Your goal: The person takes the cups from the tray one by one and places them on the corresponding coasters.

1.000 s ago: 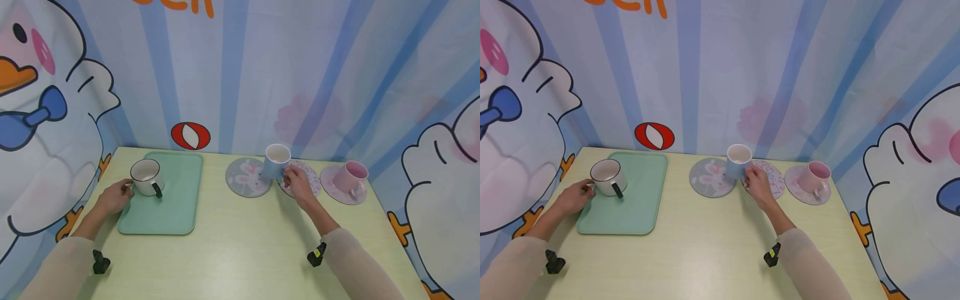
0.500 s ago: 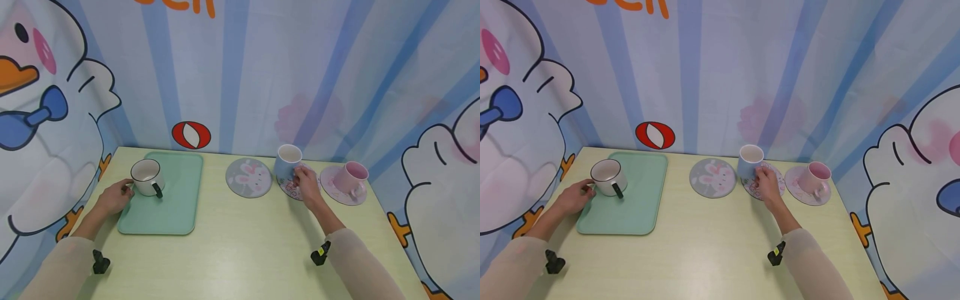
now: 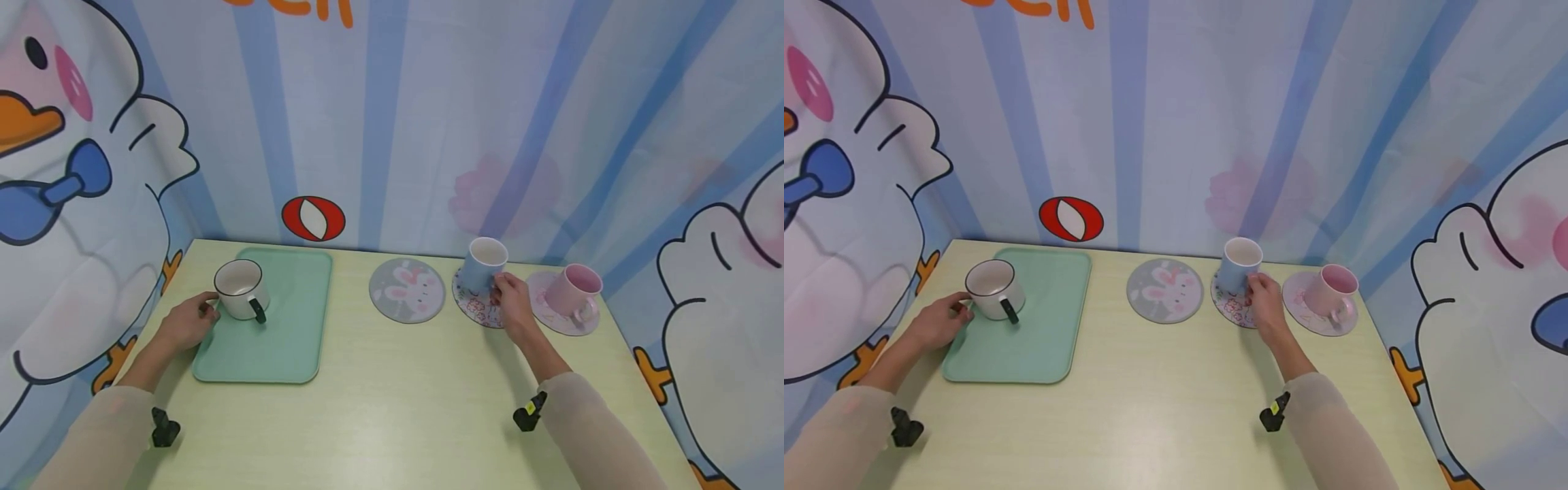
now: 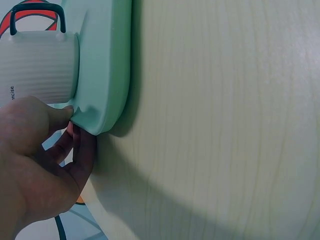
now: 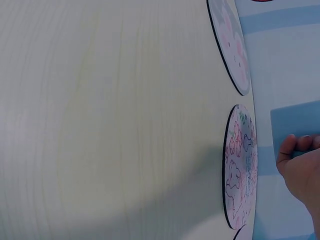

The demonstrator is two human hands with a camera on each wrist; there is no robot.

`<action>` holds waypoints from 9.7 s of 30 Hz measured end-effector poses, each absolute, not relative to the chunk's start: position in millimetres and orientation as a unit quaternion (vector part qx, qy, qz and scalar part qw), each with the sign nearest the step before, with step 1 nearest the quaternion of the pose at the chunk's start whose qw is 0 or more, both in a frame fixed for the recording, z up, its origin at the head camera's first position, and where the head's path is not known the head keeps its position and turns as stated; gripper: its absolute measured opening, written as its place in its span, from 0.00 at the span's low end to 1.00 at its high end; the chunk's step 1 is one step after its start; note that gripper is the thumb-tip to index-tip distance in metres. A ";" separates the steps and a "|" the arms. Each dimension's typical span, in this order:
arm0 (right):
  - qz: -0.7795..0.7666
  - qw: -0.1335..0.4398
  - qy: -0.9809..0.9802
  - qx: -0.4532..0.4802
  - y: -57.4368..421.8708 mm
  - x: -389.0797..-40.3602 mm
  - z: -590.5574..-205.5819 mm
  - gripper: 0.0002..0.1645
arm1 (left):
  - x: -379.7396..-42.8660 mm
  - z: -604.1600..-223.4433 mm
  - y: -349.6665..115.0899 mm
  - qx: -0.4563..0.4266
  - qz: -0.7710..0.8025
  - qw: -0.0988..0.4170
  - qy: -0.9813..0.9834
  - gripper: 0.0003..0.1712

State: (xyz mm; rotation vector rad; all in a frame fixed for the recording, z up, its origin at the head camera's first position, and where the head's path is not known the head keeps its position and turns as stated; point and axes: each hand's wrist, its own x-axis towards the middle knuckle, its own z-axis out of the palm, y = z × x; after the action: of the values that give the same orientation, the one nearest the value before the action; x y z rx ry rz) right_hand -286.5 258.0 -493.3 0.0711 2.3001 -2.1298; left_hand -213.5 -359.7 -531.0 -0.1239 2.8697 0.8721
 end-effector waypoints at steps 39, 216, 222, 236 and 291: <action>-0.678 -0.024 0.725 0.120 281.6 -285.1 -524.4 0.23 | -212.4 -530.4 -357.8 -0.046 0.289 0.069 0.954 0.27; -0.659 0.099 0.732 -0.146 92.5 -281.0 -463.0 0.20 | -213.8 -530.7 -356.3 -0.055 0.273 0.064 0.958 0.28; -0.670 0.097 0.721 -0.149 84.1 -278.8 -463.1 0.16 | -213.9 -531.1 -355.3 -0.057 0.269 0.064 0.959 0.27; -0.653 0.097 0.736 -0.150 69.6 -276.8 -466.0 0.18 | -214.4 -532.7 -355.0 -0.063 0.270 0.076 0.958 0.28; -0.606 0.161 0.746 -0.224 -26.2 -244.7 -487.2 0.23 | -212.9 -531.0 -355.7 -0.061 0.275 0.062 0.957 0.28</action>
State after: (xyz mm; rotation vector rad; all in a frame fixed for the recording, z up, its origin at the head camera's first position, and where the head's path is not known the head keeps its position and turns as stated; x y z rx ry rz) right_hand -244.7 -26.2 -487.2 -0.6400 2.1296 -1.7320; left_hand -212.9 -355.7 -531.0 -0.1852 2.8941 0.8317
